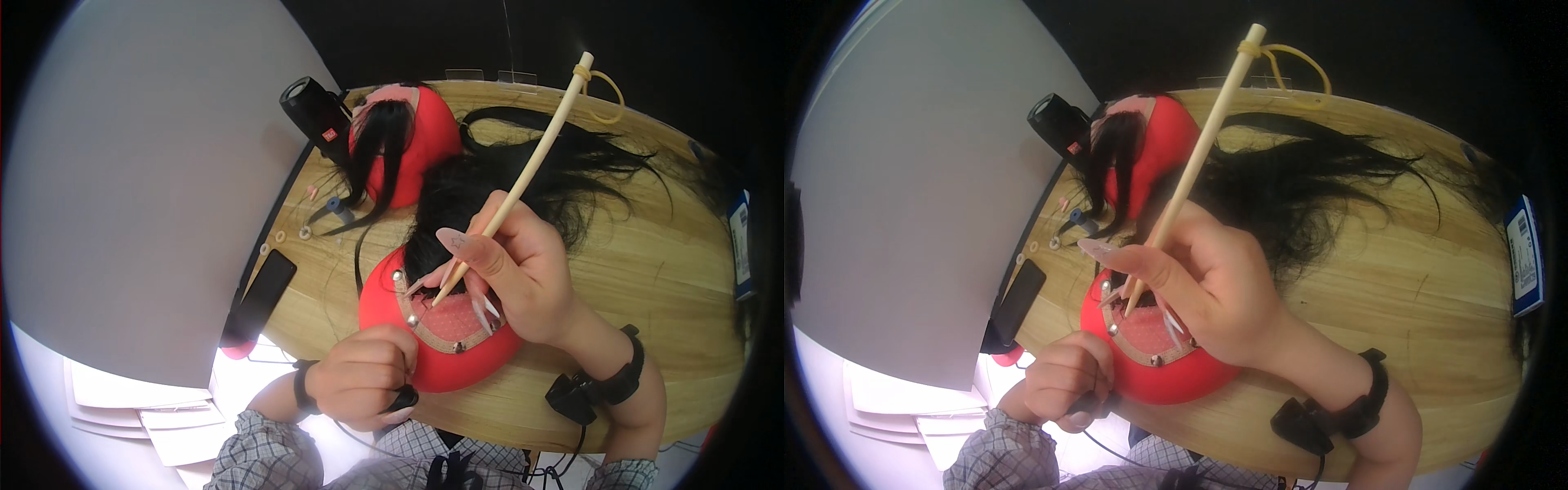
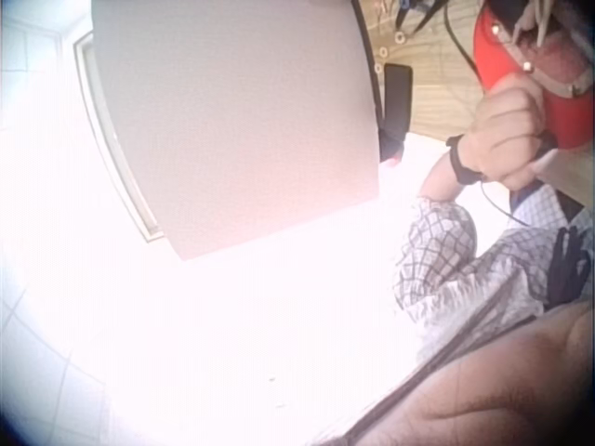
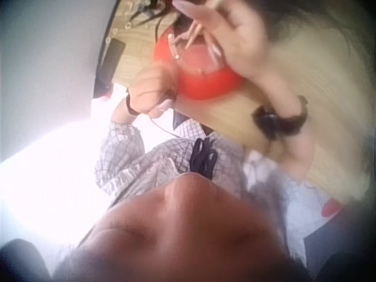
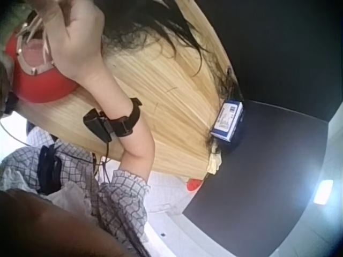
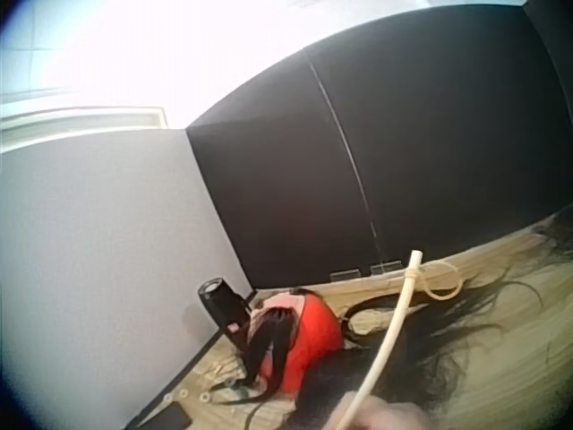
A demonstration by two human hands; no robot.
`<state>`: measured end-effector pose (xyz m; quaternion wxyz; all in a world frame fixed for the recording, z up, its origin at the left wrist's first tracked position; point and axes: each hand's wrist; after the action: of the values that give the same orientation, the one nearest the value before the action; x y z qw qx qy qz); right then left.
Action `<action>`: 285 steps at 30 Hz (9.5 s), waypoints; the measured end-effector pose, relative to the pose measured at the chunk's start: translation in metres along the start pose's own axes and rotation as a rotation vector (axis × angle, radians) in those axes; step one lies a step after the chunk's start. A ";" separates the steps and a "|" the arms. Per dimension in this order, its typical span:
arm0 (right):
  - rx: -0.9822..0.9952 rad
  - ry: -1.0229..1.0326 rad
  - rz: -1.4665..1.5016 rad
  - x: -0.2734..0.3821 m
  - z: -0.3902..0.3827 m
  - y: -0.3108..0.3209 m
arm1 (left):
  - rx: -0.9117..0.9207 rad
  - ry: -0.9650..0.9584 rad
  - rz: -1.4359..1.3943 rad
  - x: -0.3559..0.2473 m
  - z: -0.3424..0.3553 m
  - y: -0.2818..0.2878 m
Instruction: The recorder is ventilating hair into a wig cap mounted on a mannequin head using a needle and a guide stick.
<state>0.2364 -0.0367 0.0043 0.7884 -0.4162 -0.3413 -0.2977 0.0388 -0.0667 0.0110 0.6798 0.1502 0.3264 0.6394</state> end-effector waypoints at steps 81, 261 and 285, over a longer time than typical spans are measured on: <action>0.159 0.500 0.112 0.096 0.039 0.007 | 0.011 0.534 -0.693 0.022 0.049 0.042; 0.034 -0.231 -0.054 0.015 0.020 -0.011 | -0.308 0.609 -0.721 0.064 -0.018 0.023; 0.080 0.002 -0.348 0.011 0.009 -0.006 | -0.381 0.397 -0.606 0.052 -0.016 0.024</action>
<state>0.2365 -0.0341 0.0195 0.7413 -0.3188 -0.4189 -0.4164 0.0090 -0.0163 0.0011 0.7770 -0.2076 0.3564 0.4755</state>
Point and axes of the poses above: each hand's wrist, its own z-axis towards the middle knuckle, its own y-axis out of the back of the hand, x = y × z, and after that the axes turned 12 degrees about z, right-handed
